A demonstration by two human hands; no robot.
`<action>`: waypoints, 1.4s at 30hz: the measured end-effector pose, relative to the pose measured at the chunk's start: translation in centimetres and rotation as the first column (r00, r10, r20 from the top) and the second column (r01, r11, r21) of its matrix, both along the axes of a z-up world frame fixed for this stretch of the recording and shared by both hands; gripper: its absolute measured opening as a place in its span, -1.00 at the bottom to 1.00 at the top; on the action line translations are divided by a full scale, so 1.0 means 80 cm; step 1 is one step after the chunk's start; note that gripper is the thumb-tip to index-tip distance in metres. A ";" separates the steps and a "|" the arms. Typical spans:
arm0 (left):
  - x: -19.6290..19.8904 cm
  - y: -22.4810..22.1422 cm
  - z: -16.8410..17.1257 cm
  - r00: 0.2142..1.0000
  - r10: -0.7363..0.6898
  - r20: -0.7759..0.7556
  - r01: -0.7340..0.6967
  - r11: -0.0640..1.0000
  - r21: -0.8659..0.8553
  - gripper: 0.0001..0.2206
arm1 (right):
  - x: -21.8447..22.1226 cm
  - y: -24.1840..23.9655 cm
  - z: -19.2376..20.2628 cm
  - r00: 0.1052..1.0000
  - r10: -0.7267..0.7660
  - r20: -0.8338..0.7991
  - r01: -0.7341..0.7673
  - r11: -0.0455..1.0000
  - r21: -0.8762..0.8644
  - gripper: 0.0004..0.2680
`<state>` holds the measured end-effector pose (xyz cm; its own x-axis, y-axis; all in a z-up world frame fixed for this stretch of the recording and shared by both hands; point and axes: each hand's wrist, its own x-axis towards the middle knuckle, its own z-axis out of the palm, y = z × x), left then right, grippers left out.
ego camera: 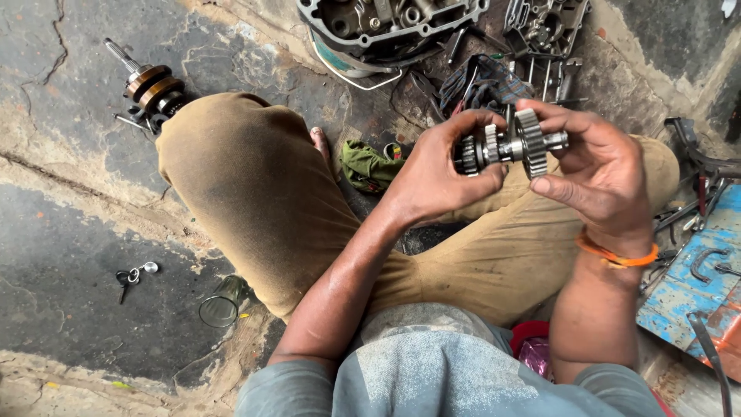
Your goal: Cleaning and inspecting motorcycle engine gears and internal components using a cloth.
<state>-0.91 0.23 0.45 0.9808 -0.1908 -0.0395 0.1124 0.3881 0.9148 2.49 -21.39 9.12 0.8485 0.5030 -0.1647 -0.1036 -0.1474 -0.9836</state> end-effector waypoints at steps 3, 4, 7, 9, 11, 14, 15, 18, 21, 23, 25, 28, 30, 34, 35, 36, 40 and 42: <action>0.001 0.008 0.018 0.999 -0.014 -0.034 0.017 0.998 0.062 -0.50 | 0.000 -0.002 0.009 1.000 0.006 0.026 -0.003 0.993 -0.114 -0.61; 0.000 0.009 0.017 0.999 -0.015 -0.034 0.018 0.998 0.060 -0.50 | 0.000 -0.004 0.008 1.000 0.005 0.026 -0.002 0.993 -0.116 -0.61; -0.003 0.010 0.014 0.997 0.028 0.078 -0.040 0.987 0.155 -0.47 | -0.001 -0.012 0.003 1.000 -0.010 0.015 0.012 0.991 -0.136 -0.59; -0.006 0.008 0.010 0.974 0.072 0.214 -0.124 0.963 0.240 -0.45 | -0.002 -0.018 -0.002 0.999 -0.032 -0.004 0.031 0.992 -0.124 -0.59; -0.006 0.009 0.013 0.970 0.067 0.235 -0.133 0.952 0.276 -0.44 | -0.003 -0.021 -0.005 0.999 -0.041 -0.005 0.040 0.992 -0.124 -0.60; -0.008 0.009 0.014 0.965 0.057 0.255 -0.142 0.934 0.328 -0.41 | -0.002 -0.018 -0.005 0.999 -0.047 -0.008 0.046 0.993 -0.104 -0.61; -0.009 0.009 0.014 0.966 0.051 0.253 -0.141 0.927 0.348 -0.40 | -0.001 -0.015 -0.005 0.999 -0.045 -0.010 0.044 0.996 -0.083 -0.61; -0.008 0.015 0.022 0.970 0.040 0.241 -0.131 0.919 0.373 -0.41 | -0.004 -0.007 -0.006 0.999 -0.044 0.015 0.045 0.998 -0.042 -0.62; -0.008 0.017 0.025 0.977 0.011 0.214 -0.098 0.909 0.404 -0.40 | -0.008 -0.008 -0.008 0.997 -0.069 0.040 0.071 0.996 -0.046 -0.62; -0.010 0.016 0.023 0.973 0.020 0.230 -0.118 0.899 0.421 -0.39 | -0.013 -0.012 -0.015 0.995 -0.086 0.052 0.090 0.993 -0.077 -0.63; -0.010 0.016 0.023 0.968 0.029 0.250 -0.140 0.888 0.438 -0.38 | -0.020 -0.011 -0.019 0.992 -0.102 0.069 0.109 0.988 -0.107 -0.64; -0.009 0.017 0.019 0.970 0.042 0.241 -0.151 0.877 0.456 -0.38 | -0.028 0.001 -0.018 0.981 -0.118 0.155 0.151 0.963 -0.223 -0.64; -0.008 0.017 0.011 0.969 0.064 0.240 -0.160 0.901 0.404 -0.40 | -0.033 0.014 -0.017 0.958 -0.064 0.279 0.153 0.939 -0.308 -0.62; 0.000 0.019 0.004 0.962 0.065 0.265 -0.150 0.937 0.316 -0.45 | -0.032 0.020 0.005 0.950 -0.083 0.302 0.189 0.920 -0.343 -0.66; 0.002 0.018 0.003 0.967 0.062 0.246 -0.127 0.958 0.257 -0.48 | -0.031 0.023 0.014 0.957 -0.080 0.280 0.174 0.927 -0.331 -0.69; 0.004 0.017 0.002 0.972 0.057 0.226 -0.103 0.975 0.197 -0.50 | -0.030 0.026 0.024 0.963 -0.076 0.259 0.160 0.935 -0.318 -0.72; 0.005 0.013 -0.013 0.993 -0.022 0.113 0.020 1.000 0.019 -0.51 | -0.025 0.021 0.035 0.948 -0.007 0.318 0.098 0.957 -0.273 -0.71; 0.005 0.010 -0.028 0.996 -0.085 0.041 0.091 0.982 -0.164 -0.50 | -0.022 0.026 0.041 0.945 0.019 0.325 0.078 0.956 -0.281 -0.67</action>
